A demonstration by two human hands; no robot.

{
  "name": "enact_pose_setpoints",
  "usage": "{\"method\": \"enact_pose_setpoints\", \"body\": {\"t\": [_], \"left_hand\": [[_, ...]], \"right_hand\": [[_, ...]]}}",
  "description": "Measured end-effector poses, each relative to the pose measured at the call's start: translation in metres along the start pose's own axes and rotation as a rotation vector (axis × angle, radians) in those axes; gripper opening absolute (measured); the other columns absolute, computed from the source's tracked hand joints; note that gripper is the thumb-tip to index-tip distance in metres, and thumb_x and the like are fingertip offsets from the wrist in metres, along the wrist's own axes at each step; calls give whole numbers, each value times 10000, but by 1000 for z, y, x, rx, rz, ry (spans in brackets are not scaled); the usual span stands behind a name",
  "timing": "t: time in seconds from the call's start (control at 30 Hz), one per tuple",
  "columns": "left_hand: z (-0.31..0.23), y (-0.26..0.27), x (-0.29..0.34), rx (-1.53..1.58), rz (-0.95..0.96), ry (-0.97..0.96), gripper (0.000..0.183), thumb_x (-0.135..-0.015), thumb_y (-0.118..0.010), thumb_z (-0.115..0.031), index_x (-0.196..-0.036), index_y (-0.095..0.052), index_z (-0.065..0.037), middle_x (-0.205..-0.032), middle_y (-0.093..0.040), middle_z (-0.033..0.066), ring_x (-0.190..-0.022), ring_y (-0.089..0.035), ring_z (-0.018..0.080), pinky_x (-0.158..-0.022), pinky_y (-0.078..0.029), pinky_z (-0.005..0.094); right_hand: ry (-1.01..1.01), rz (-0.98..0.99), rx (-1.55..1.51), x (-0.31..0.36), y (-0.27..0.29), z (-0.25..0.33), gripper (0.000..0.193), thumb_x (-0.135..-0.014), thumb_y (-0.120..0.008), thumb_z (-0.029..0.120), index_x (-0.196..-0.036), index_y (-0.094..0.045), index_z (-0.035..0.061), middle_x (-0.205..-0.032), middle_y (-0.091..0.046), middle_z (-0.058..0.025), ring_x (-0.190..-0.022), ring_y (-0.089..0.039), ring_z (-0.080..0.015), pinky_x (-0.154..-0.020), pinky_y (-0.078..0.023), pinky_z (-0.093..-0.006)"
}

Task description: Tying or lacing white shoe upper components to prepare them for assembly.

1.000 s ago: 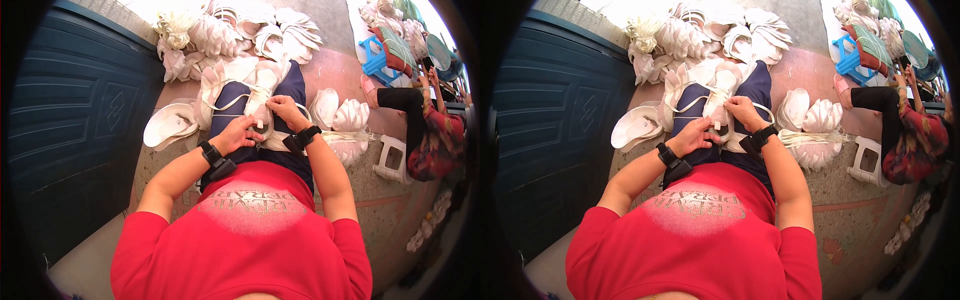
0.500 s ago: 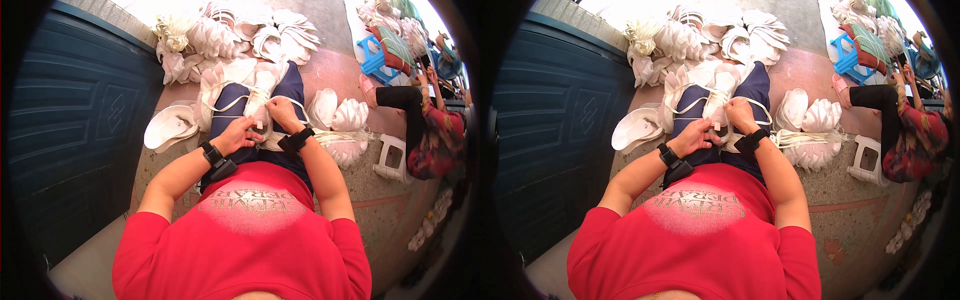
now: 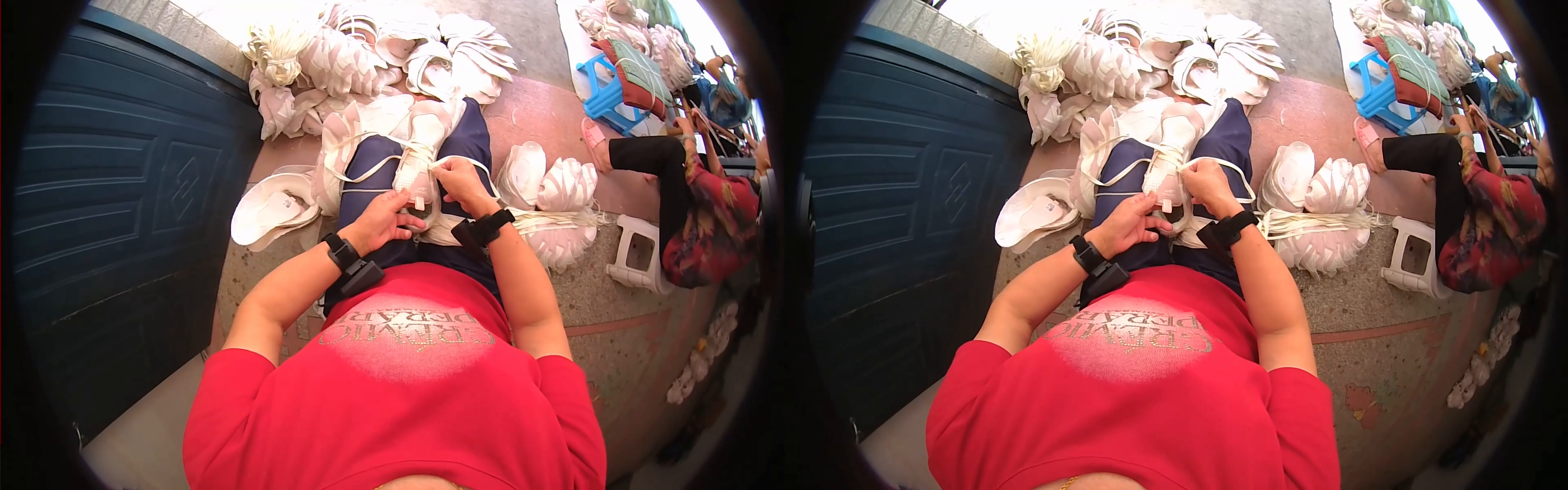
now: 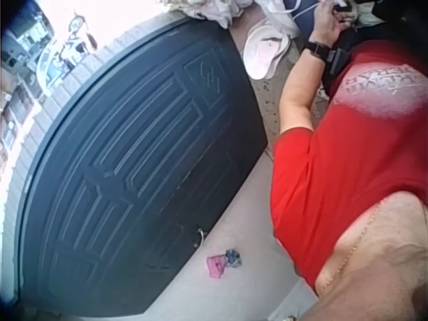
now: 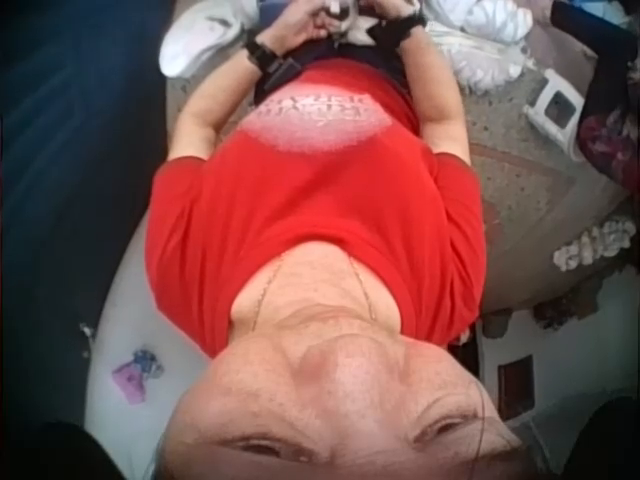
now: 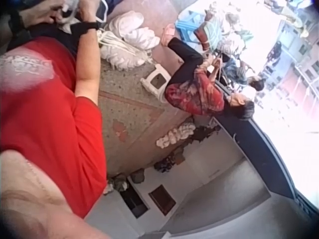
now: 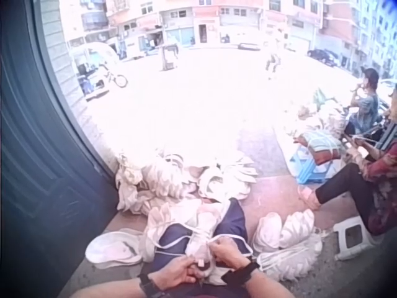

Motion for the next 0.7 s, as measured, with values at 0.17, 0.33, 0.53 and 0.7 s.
{"method": "enact_pose_setpoints", "body": {"t": [0.17, 0.33, 0.53, 0.7], "left_hand": [[2, 2, -1, 12, 19, 0, 227, -907, -399, -286, -1015, -451, -94, -923, -530, 22, -757, -589, 186, -517, -446, 272], [1, 0, 0, -12, 17, -9, 239, -907, -395, -295, -1030, -438, -94, -932, -528, 25, -757, -589, 187, -518, -444, 268], [-2, -3, 2, -5, -24, -14, 264, -900, -409, -312, -1017, -456, -81, -930, -528, 33, -735, -588, 185, -516, -440, 267], [-9, 0, 22, -193, -227, -26, 212, -880, -457, -276, -940, -503, -78, -827, -543, 25, -640, -548, 116, -473, -398, 201]], "right_hand": [[138, 11, -162, -5, -10, -5, 199, -764, -530, 162, -617, -552, 29, -556, -522, -2, -462, -471, -81, -409, -383, -225], [-39, 162, -565, -7, -12, -19, 195, -811, -538, 166, -685, -578, 23, -610, -547, 20, -491, -459, -53, -444, -359, -203], [192, 24, -325, -7, -18, -11, 159, -786, -582, 145, -781, -614, -11, -621, -552, 23, -516, -438, -33, -464, -356, -190], [183, 4, -467, -9, -10, -13, 163, -753, -581, 32, -909, -584, -12, -683, -553, 7, -536, -469, -52, -471, -380, -198]]}}
Point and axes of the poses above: each hand's wrist, its own x-axis away from the middle knuckle, its own y-axis out of the back of the hand, z = x × y, the point moved 3 cm from there along -x, towards the middle knuckle
